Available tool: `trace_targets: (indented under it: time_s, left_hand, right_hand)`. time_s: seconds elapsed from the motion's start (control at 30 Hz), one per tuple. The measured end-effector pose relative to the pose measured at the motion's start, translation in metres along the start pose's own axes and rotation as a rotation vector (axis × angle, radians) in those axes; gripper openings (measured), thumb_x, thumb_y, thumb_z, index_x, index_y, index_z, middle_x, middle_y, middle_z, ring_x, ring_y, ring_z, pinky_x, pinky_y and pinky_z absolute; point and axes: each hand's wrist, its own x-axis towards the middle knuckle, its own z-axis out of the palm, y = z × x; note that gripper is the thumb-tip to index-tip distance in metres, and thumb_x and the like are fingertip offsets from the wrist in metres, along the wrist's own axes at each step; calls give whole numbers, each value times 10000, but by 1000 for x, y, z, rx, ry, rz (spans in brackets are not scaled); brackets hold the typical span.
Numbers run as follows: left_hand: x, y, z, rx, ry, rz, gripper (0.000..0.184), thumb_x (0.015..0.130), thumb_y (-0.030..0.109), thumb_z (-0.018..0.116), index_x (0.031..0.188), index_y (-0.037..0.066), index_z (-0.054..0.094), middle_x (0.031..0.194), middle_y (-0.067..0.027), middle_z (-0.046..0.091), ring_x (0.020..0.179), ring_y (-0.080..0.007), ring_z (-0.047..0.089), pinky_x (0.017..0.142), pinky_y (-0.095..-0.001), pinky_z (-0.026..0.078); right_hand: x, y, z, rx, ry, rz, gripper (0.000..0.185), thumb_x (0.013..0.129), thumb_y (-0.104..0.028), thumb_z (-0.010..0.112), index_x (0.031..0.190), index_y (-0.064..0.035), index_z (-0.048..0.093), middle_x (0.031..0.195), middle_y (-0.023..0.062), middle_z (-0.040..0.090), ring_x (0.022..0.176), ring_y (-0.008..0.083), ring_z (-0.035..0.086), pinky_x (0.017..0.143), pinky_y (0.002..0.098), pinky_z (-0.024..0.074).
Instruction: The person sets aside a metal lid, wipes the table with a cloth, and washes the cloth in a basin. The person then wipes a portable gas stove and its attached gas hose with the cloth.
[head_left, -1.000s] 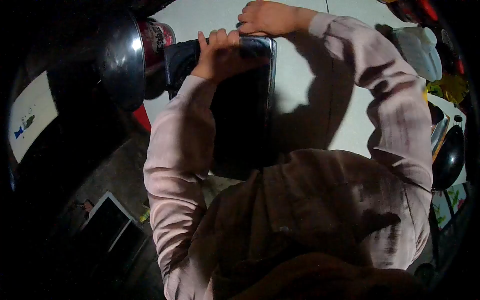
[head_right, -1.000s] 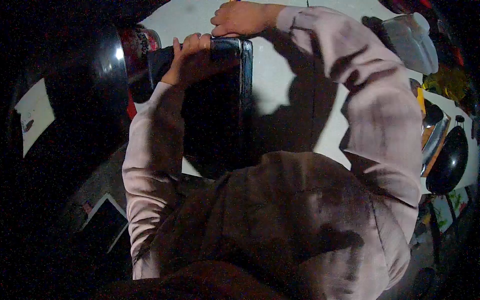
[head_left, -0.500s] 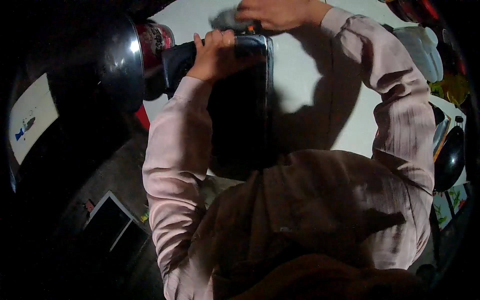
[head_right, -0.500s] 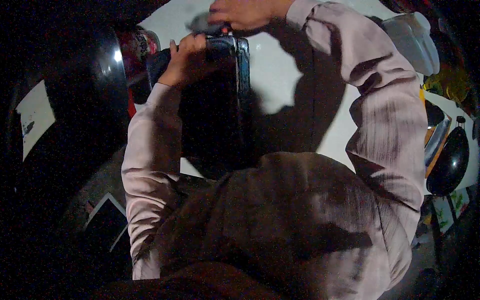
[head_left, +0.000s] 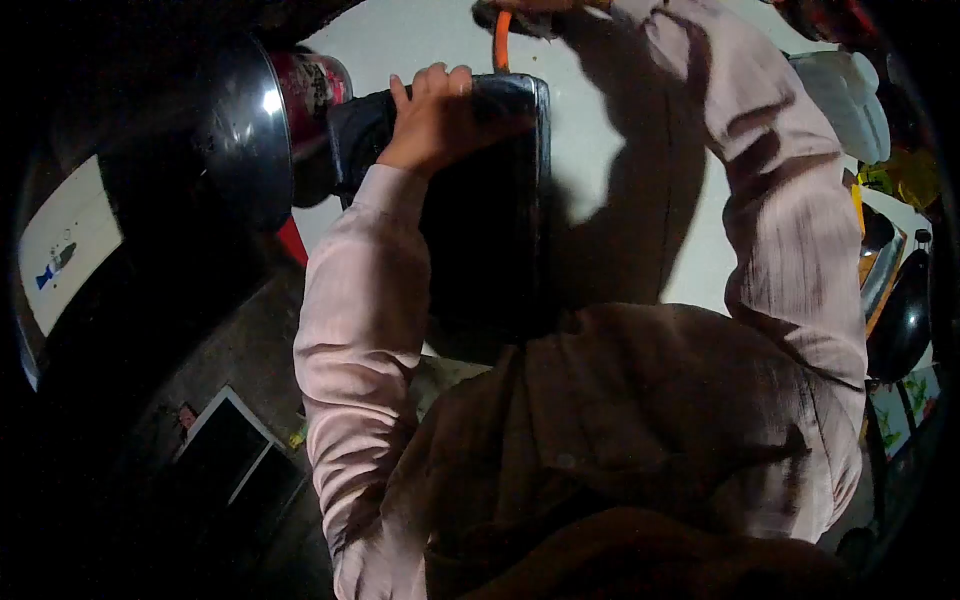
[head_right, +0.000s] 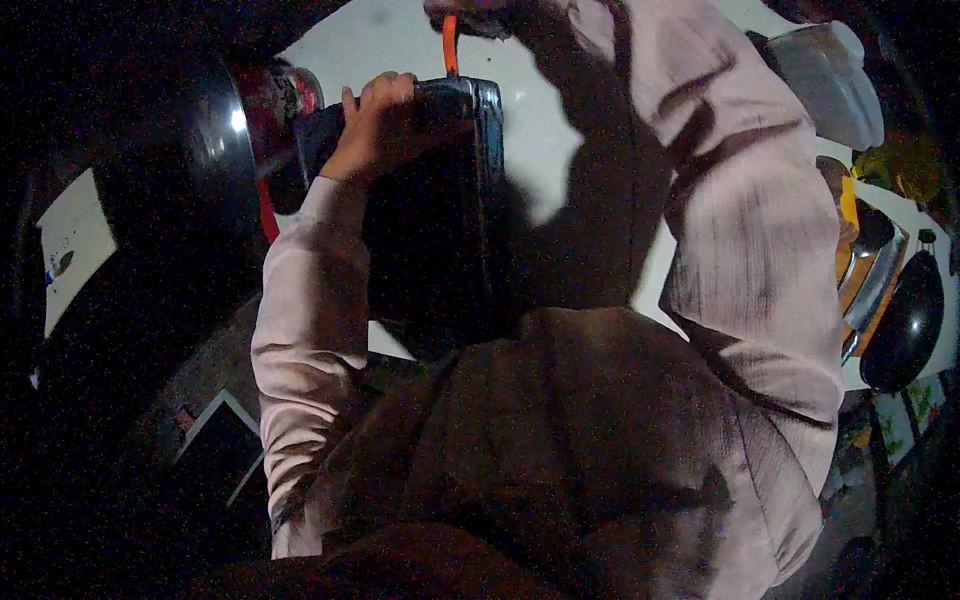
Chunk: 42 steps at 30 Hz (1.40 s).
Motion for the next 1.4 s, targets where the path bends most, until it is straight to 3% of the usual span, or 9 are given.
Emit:
trace_targets:
  time_s: [0.27, 0.57, 0.63, 0.8, 0.9, 1.03, 1.27, 1.33, 1.4]
  left_hand:
    - [-1, -1, 4, -10, 55, 18, 789, 588, 660, 676, 998, -3, 553, 1037, -227, 523, 1046, -392, 496, 920, -702, 190]
    - [-4, -1, 6, -25, 148, 60, 768, 597, 652, 674, 1028, 26, 563, 1035, -206, 528, 1027, -378, 505, 908, -702, 204]
    - [-3, 0, 6, -88, 76, -6, 598, 593, 518, 758, 980, 115, 545, 1068, -112, 527, 1089, -330, 473, 933, -676, 198]
    - [-2, 3, 0, -41, 39, 3, 660, 605, 576, 715, 1011, 80, 555, 1042, -150, 524, 1060, -348, 486, 933, -686, 184]
    - [-2, 4, 3, -45, 45, 15, 749, 605, 634, 681, 1049, 43, 568, 1044, -205, 518, 1047, -376, 493, 934, -697, 168]
    - [-6, -1, 12, -126, 197, 94, 759, 595, 627, 693, 1045, 31, 557, 1049, -204, 511, 1039, -376, 491, 925, -696, 192]
    - [-5, -2, 15, -98, 294, 162, 790, 583, 624, 701, 1042, 1, 543, 1020, -208, 519, 1001, -385, 509, 887, -723, 205]
    - [-4, 0, 13, -113, 174, 115, 786, 578, 634, 697, 1021, 1, 553, 1009, -206, 521, 987, -381, 517, 873, -732, 206]
    - [-2, 6, 6, -74, 129, 82, 778, 581, 636, 694, 1006, -1, 559, 1014, -206, 522, 992, -379, 516, 872, -732, 208]
  right_hand:
    - [-8, -25, -39, 361, -185, 14, 314, 861, -191, 510, 1154, -84, 476, 1019, 160, 537, 932, 346, 519, 789, 447, 428]
    - [5, -34, 4, 327, -300, -178, 267, 818, -204, 549, 1067, -108, 569, 1023, 129, 586, 1004, 311, 536, 947, 490, 342]
    - [11, -29, 23, 290, -252, -179, 214, 811, -232, 554, 982, -115, 608, 913, 109, 622, 945, 310, 568, 983, 496, 302]
    - [40, -26, 56, -112, -494, 233, 161, 810, -248, 514, 857, -127, 610, 724, 98, 622, 769, 327, 603, 970, 474, 328]
    - [33, -20, 19, -97, -335, 405, 158, 807, -240, 502, 844, -117, 593, 756, 113, 625, 784, 329, 602, 978, 518, 298]
    - [9, -21, -25, 294, -236, 143, 174, 822, -243, 501, 944, -150, 585, 898, 95, 621, 928, 305, 574, 1019, 598, 172]
    - [31, -32, 34, 130, -537, 110, 174, 799, -251, 519, 908, -134, 587, 787, 85, 632, 752, 308, 592, 870, 479, 392]
    - [31, -25, 34, -214, -380, 290, 191, 791, -248, 513, 890, -100, 583, 719, 97, 621, 734, 307, 597, 765, 444, 436]
    - [18, -22, -5, 71, -125, 398, 212, 776, -220, 528, 900, -52, 568, 777, 147, 612, 746, 339, 590, 720, 480, 442]
